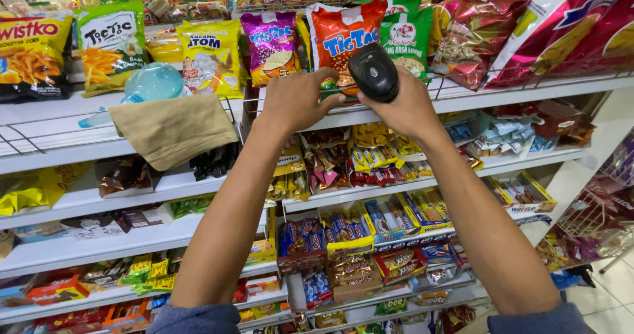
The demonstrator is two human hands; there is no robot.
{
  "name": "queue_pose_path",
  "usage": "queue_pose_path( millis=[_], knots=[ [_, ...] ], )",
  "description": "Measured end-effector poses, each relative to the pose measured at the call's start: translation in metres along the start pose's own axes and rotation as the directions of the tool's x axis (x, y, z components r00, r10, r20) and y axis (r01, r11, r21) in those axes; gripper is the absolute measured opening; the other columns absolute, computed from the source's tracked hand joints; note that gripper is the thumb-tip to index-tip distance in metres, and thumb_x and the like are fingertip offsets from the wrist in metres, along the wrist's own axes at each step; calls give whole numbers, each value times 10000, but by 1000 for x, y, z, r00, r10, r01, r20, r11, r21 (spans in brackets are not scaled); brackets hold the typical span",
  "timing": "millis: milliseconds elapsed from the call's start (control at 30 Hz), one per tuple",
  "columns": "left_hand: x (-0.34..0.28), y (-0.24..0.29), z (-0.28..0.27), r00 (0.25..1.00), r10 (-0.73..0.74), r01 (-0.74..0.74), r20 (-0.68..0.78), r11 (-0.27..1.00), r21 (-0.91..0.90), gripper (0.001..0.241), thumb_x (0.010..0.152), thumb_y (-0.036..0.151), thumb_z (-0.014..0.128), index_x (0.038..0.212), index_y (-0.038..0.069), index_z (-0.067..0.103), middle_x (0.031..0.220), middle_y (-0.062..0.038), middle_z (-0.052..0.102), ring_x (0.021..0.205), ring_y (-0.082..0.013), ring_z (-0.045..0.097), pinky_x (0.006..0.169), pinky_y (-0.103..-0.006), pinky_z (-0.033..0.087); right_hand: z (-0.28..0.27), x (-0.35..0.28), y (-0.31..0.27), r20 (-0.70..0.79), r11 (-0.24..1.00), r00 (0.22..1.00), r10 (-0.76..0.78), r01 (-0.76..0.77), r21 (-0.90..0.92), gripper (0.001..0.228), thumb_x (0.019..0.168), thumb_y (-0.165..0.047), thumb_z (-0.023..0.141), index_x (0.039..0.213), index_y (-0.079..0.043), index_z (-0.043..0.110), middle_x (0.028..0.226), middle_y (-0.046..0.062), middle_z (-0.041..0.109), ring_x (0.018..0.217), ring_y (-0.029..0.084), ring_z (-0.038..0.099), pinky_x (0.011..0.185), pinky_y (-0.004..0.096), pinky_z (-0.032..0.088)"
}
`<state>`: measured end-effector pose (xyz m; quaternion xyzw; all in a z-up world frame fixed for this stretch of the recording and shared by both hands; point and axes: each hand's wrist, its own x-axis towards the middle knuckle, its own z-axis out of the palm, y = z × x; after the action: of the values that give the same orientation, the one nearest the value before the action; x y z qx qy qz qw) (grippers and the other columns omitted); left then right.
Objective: The person scans several bags of snacks and chips one by one using a handheld barcode scanner, then places each item back onto a store shelf or into a cardboard box.
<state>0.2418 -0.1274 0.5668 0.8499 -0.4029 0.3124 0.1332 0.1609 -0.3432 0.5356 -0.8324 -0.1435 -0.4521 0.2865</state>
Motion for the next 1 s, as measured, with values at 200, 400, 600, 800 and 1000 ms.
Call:
queue_pose_path(
  millis=[200,400,600,800,1000],
  knots=[
    [-9,5,6,999,-23,29,-49,993,118,473,889,586,689,1235,264,664,1047,-124,701,992,-343,690,855,-554,488,0,-1,0,57,995,993,100,-99,-20,414,811,-291,878,1115,-69,707,982,112,742,911,268,729,823,395,550],
    [-12,3,14,993,91,-87,-80,994,63,569,883,544,719,1308,176,636,1174,-144,620,1138,-357,609,923,-576,450,4,-1,-7,60,989,990,131,-135,56,389,848,-258,858,1130,-48,692,943,102,746,822,195,714,764,349,561],
    [-20,19,17,944,142,-117,-297,988,100,603,839,487,797,1289,119,638,1247,-169,560,1217,-383,525,1029,-632,377,8,-22,2,-7,909,978,210,-193,369,383,920,-184,835,1213,-32,641,957,42,715,796,114,680,726,287,576],
    [-73,82,58,856,261,-412,-447,866,-283,479,961,238,817,1378,127,610,1457,-135,514,1427,-361,467,1264,-622,288,-8,-132,14,-138,666,937,320,-119,736,405,1038,-74,715,1416,-39,574,1352,60,672,1059,152,708,858,312,606],
    [-136,184,153,903,388,-389,-183,558,-733,445,1005,191,751,1408,99,589,1491,-117,536,1424,-352,524,1274,-586,330,-39,-310,38,-162,672,802,575,-350,653,396,1015,-64,683,1399,-29,590,1386,76,641,1261,153,635,1102,324,524]
  ],
)
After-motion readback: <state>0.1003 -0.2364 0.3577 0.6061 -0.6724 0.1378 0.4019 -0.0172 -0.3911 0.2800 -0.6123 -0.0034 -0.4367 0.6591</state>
